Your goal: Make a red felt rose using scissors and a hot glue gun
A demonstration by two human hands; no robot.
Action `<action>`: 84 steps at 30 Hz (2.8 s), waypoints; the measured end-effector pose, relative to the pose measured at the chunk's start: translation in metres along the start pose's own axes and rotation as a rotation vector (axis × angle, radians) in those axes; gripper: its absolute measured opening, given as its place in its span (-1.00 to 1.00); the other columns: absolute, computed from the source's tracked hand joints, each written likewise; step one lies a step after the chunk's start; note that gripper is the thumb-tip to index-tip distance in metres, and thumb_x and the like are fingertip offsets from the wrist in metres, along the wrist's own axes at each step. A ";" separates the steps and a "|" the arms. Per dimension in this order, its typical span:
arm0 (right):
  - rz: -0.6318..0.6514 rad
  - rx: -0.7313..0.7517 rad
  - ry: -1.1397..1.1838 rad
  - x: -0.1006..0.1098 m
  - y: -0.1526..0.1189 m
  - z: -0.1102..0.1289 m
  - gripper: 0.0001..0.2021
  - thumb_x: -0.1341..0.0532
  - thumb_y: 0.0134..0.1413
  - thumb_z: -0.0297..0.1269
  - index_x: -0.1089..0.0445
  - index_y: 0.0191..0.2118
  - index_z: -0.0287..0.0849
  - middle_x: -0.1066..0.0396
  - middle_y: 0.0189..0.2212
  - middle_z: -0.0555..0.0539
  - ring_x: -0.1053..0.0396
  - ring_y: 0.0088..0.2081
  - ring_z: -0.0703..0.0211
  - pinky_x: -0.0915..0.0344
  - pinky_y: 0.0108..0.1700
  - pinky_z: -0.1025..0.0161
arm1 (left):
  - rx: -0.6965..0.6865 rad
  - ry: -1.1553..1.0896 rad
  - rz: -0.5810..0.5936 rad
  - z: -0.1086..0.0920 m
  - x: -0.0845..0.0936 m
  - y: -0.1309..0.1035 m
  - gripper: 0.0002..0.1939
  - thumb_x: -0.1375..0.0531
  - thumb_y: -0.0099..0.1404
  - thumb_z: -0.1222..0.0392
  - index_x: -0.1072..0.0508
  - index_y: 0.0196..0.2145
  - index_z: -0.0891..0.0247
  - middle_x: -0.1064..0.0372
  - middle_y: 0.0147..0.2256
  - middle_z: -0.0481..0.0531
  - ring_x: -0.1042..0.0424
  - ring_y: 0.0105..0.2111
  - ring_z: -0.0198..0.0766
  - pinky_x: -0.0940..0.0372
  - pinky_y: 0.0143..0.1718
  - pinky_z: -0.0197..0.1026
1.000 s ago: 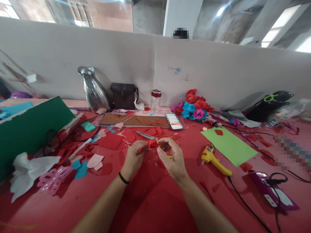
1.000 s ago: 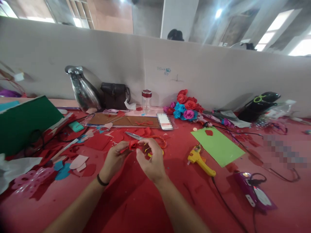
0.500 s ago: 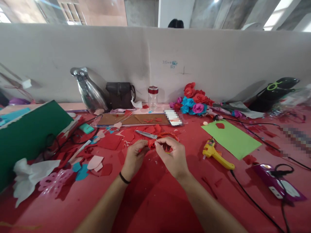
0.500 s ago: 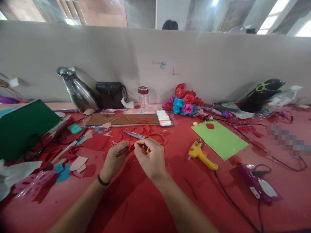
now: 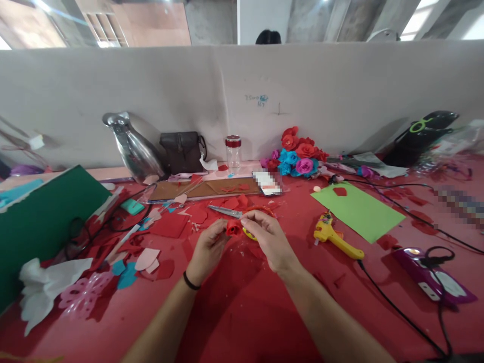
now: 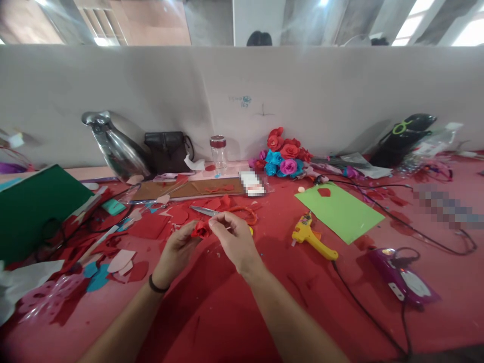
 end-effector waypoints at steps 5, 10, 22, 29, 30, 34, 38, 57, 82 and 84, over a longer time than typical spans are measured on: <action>-0.017 -0.007 0.106 -0.002 0.001 -0.001 -0.85 -0.22 -0.07 -0.19 -0.37 -0.48 -0.15 -0.29 -0.58 0.07 -0.20 -0.52 0.32 -0.18 -0.43 0.35 | 0.075 -0.068 -0.016 0.002 -0.001 -0.002 -0.84 -0.20 0.17 0.11 -0.49 -0.34 0.23 -0.45 -0.33 0.06 -0.37 -0.29 -0.20 -0.27 -0.15 -0.16; -0.027 -0.019 0.133 -0.001 0.001 -0.002 -0.85 -0.24 -0.08 -0.19 -0.38 -0.48 -0.16 -0.27 -0.60 0.08 -0.18 -0.53 0.34 -0.16 -0.44 0.35 | 0.103 -0.087 -0.050 0.005 0.001 -0.002 -0.85 -0.24 0.14 0.12 -0.47 -0.35 0.24 -0.46 -0.35 0.05 -0.38 -0.30 -0.20 -0.27 -0.17 -0.18; 0.000 0.067 -0.114 0.007 0.004 -0.002 -0.81 -0.15 0.04 -0.17 -0.42 -0.46 -0.13 -0.39 -0.43 -0.01 -0.31 -0.33 0.21 -0.23 -0.25 0.27 | 0.037 -0.057 -0.015 -0.001 0.004 0.000 -0.82 -0.22 0.14 0.07 -0.50 -0.42 0.23 -0.44 -0.37 0.07 -0.37 -0.32 -0.18 -0.27 -0.18 -0.16; 0.060 0.109 -0.223 0.007 0.003 0.001 -0.89 -0.23 -0.04 -0.23 -0.43 -0.47 -0.12 -0.39 -0.44 -0.02 -0.31 -0.33 0.18 -0.26 -0.24 0.21 | 0.027 0.008 0.088 0.001 0.001 0.000 -0.83 -0.18 0.19 0.12 -0.49 -0.44 0.25 -0.38 -0.45 0.03 -0.35 -0.37 -0.22 -0.26 -0.22 -0.20; 0.052 0.141 -0.251 0.008 0.003 0.002 -0.91 -0.24 -0.04 -0.24 -0.43 -0.47 -0.11 -0.40 -0.42 -0.02 -0.31 -0.30 0.17 -0.26 -0.21 0.19 | 0.025 0.009 0.092 0.002 0.001 0.000 -0.84 -0.18 0.19 0.13 -0.50 -0.44 0.25 -0.38 -0.44 0.03 -0.35 -0.37 -0.23 -0.26 -0.22 -0.20; -0.014 0.259 -0.371 0.011 0.002 0.008 -0.94 -0.27 -0.07 -0.28 -0.44 -0.48 -0.10 -0.40 -0.39 -0.03 -0.30 -0.21 0.11 -0.23 -0.11 0.12 | 0.033 0.016 0.096 0.004 0.001 0.000 -0.84 -0.18 0.20 0.15 -0.52 -0.42 0.25 -0.40 -0.42 0.04 -0.35 -0.36 -0.24 -0.25 -0.22 -0.21; -0.089 0.187 -0.254 0.013 0.002 0.005 -0.90 -0.24 -0.04 -0.24 -0.40 -0.48 -0.12 -0.37 -0.44 -0.02 -0.31 -0.30 0.15 -0.25 -0.20 0.18 | 0.085 -0.042 0.071 0.003 0.000 0.001 -0.82 -0.21 0.17 0.10 -0.53 -0.41 0.26 -0.44 -0.40 0.05 -0.36 -0.36 -0.23 -0.26 -0.24 -0.22; 0.074 -0.142 0.257 -0.002 0.004 -0.010 -0.89 -0.30 -0.19 -0.23 -0.40 -0.50 -0.13 -0.39 -0.53 0.08 -0.31 -0.40 0.28 -0.19 -0.22 0.28 | 0.231 -0.367 -0.127 0.012 -0.007 0.000 -0.89 -0.30 0.02 0.19 -0.50 -0.50 0.28 -0.42 -0.51 -0.04 -0.36 -0.45 -0.32 -0.30 -0.30 -0.25; -0.038 0.104 -0.094 -0.008 -0.004 -0.015 -0.90 -0.24 -0.10 -0.31 -0.35 -0.36 -0.13 -0.38 -0.43 0.01 -0.31 -0.38 0.23 -0.23 -0.28 0.26 | 0.095 -0.248 -0.353 0.015 -0.001 -0.003 -0.86 -0.33 -0.04 0.19 -0.53 -0.46 0.26 -0.50 -0.44 0.02 -0.43 -0.40 -0.23 -0.33 -0.27 -0.20; -0.028 0.104 -0.117 -0.010 -0.005 -0.014 -0.90 -0.23 -0.08 -0.30 -0.35 -0.36 -0.13 -0.40 -0.41 0.00 -0.32 -0.37 0.22 -0.24 -0.29 0.25 | 0.130 -0.293 -0.359 0.017 -0.002 -0.004 -0.84 -0.34 -0.06 0.18 -0.51 -0.48 0.27 -0.49 -0.47 0.00 -0.41 -0.43 -0.25 -0.33 -0.30 -0.20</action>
Point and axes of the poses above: each hand's wrist, its own y-axis towards the middle knuckle, its own x-axis out of the back of the hand, z = x × y, the point moved 3 cm from there along y, towards the middle knuckle
